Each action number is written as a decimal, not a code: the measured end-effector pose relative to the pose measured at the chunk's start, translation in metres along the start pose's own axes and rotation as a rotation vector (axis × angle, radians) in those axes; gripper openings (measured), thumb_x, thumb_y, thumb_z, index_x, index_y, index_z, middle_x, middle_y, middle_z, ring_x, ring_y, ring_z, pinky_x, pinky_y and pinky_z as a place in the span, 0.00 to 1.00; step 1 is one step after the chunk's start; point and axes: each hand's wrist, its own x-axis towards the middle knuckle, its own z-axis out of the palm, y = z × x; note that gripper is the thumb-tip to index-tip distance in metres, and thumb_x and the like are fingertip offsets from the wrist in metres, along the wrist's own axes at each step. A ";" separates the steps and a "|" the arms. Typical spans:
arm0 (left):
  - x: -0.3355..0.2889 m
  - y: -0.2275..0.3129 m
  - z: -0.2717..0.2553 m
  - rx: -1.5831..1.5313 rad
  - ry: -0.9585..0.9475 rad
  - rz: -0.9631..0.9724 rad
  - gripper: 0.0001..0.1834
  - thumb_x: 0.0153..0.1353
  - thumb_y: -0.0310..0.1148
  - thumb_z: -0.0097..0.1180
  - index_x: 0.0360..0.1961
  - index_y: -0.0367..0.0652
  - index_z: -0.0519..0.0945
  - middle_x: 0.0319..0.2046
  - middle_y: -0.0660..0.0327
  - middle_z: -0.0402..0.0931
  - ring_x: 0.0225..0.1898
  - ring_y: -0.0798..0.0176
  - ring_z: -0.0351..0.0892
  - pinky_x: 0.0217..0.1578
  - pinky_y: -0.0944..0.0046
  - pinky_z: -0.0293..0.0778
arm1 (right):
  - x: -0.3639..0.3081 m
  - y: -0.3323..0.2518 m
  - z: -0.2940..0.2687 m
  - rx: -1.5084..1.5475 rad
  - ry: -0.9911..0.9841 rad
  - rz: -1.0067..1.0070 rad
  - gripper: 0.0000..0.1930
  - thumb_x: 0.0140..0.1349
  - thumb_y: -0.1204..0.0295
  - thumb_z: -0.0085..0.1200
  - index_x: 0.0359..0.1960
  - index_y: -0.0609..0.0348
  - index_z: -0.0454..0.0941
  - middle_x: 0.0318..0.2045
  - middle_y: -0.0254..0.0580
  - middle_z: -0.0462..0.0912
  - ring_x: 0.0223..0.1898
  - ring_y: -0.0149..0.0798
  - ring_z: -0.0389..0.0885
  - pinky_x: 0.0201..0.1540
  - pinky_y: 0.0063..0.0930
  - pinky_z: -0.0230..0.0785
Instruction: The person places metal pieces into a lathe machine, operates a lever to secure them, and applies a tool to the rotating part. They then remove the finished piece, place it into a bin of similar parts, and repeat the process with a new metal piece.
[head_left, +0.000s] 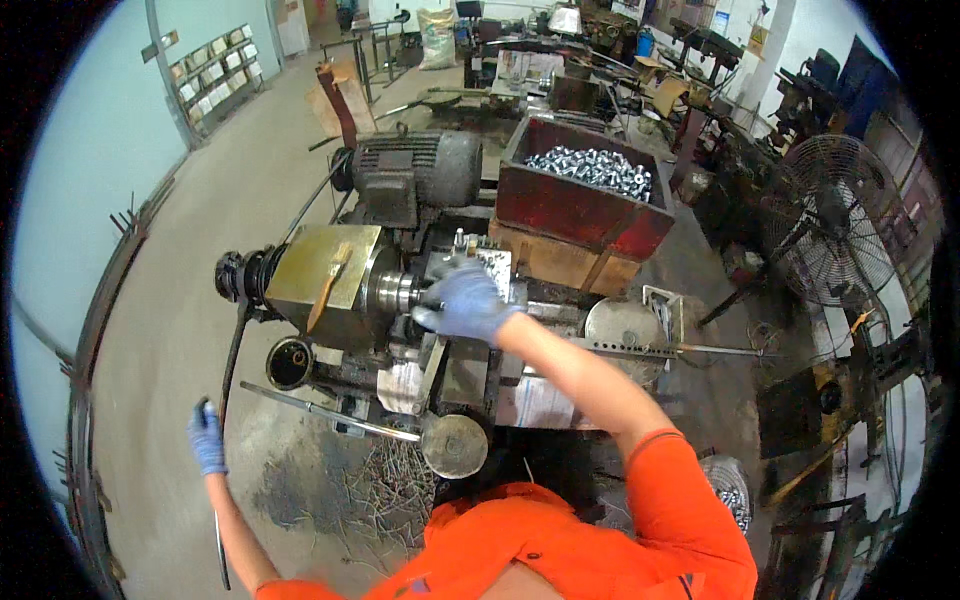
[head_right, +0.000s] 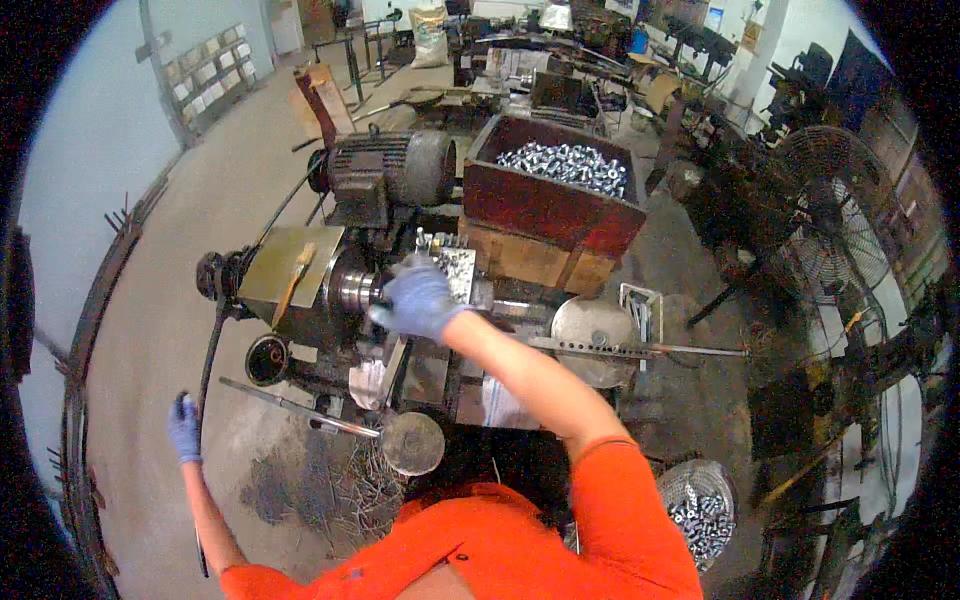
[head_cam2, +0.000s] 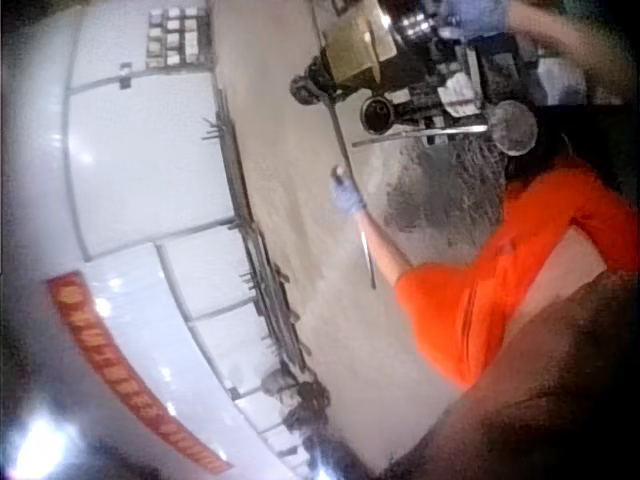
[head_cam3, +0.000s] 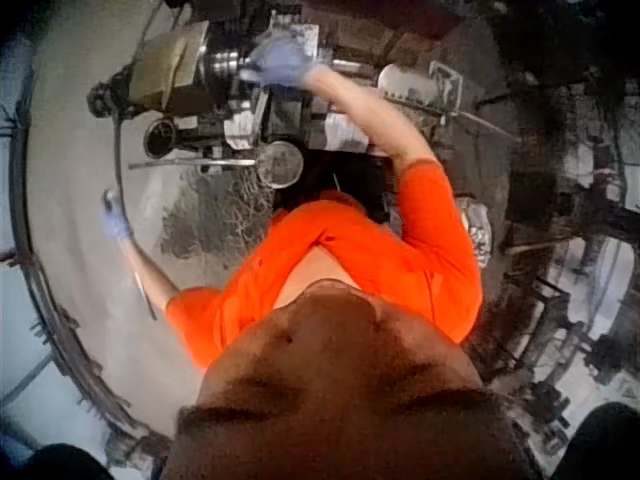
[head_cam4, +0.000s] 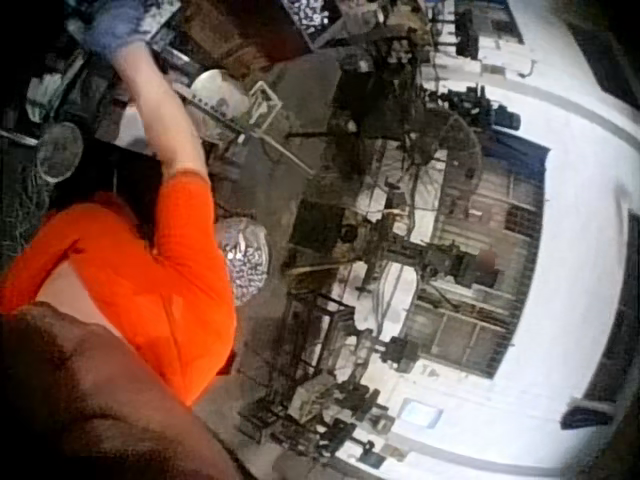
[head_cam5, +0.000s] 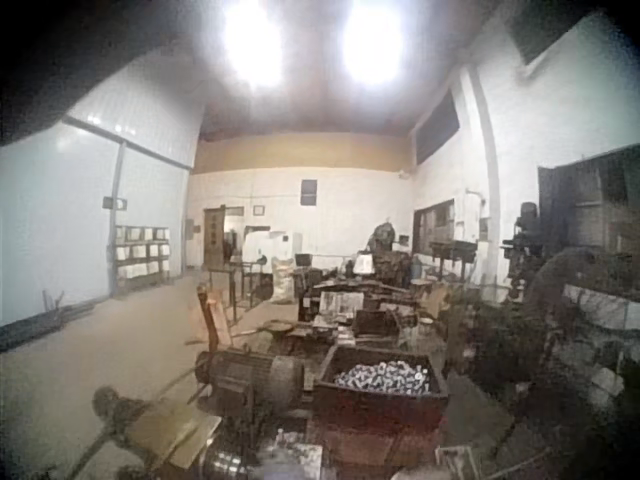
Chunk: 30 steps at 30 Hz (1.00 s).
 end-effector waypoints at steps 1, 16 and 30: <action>0.000 -0.012 -0.022 0.081 0.071 0.035 0.15 0.62 0.40 0.47 0.42 0.42 0.77 0.23 0.58 0.74 0.23 0.65 0.70 0.28 0.63 0.68 | 0.024 -0.013 -0.002 -0.048 -0.292 0.001 0.28 0.53 0.45 0.43 0.33 0.59 0.81 0.39 0.49 0.78 0.44 0.50 0.72 0.51 0.40 0.59; -0.118 0.098 0.011 0.568 -0.063 -0.361 0.27 0.56 0.58 0.43 0.27 0.43 0.77 0.25 0.48 0.77 0.30 0.45 0.76 0.32 0.49 0.69 | 0.042 -0.018 0.039 0.008 -0.236 0.077 0.25 0.51 0.47 0.46 0.31 0.57 0.81 0.30 0.49 0.80 0.38 0.50 0.75 0.45 0.41 0.66; -0.059 0.192 0.039 0.107 0.016 0.290 0.20 0.56 0.42 0.54 0.46 0.41 0.75 0.32 0.53 0.78 0.29 0.53 0.77 0.33 0.56 0.71 | 0.037 -0.027 0.009 -0.062 -0.196 0.142 0.26 0.50 0.47 0.48 0.29 0.60 0.81 0.28 0.53 0.80 0.34 0.50 0.78 0.45 0.38 0.68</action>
